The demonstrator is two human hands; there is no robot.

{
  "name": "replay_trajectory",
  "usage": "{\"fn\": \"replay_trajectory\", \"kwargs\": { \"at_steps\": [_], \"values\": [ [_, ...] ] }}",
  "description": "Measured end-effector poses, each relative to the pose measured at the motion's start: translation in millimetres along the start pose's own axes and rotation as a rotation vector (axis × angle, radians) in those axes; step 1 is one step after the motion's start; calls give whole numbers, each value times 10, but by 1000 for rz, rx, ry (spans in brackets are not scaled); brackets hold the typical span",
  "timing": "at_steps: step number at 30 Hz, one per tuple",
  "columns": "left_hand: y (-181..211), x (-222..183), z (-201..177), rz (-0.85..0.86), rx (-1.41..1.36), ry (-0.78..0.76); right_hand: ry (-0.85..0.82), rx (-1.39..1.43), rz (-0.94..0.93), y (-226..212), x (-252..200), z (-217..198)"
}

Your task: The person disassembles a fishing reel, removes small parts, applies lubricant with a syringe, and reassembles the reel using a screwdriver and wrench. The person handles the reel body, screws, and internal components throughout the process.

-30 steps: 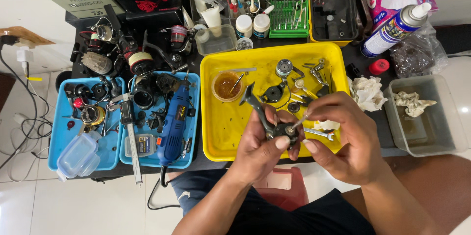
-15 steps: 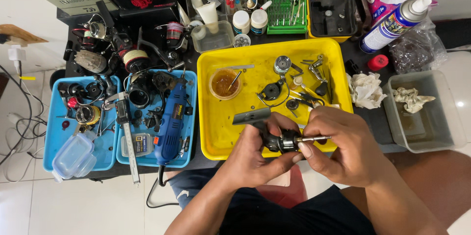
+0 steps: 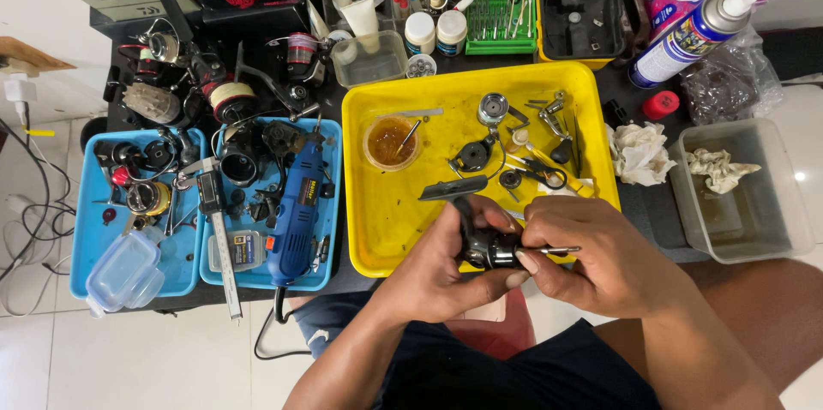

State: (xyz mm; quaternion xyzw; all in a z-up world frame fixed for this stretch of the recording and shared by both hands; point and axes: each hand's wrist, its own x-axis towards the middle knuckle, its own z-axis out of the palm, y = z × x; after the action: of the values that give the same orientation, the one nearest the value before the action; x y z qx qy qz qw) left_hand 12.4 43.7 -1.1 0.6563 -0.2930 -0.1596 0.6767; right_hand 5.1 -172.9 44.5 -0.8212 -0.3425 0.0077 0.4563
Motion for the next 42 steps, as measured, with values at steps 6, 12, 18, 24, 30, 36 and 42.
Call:
{"fn": "replay_trajectory", "kwargs": {
  "at_steps": [6, 12, 18, 24, 30, 36, 42],
  "values": [
    [-239, 49, 20, 205, -243, 81, 102, 59, 60, 73, 25, 93],
    [-208, 72, 0, 268, -164, 138, 166, 75, 169, 113, -30, 171],
    [-447, 40, 37, 269, -541, 91, 186, 239, 36, 32, 76, 136],
    [-297, -47, 11, 110, -814, -26, 190, 55, 13, -107, 1, 99],
    [-404, -37, 91, 114, -1055, -86, 208, -3, -78, -90, -14, 133],
    [-399, -29, 31, 82, -947, -82, 235, -60, -13, -88, -17, 83],
    [-631, -90, -198, 159, -859, 45, 381, -270, 280, 228, -112, -196]
  ]
}}
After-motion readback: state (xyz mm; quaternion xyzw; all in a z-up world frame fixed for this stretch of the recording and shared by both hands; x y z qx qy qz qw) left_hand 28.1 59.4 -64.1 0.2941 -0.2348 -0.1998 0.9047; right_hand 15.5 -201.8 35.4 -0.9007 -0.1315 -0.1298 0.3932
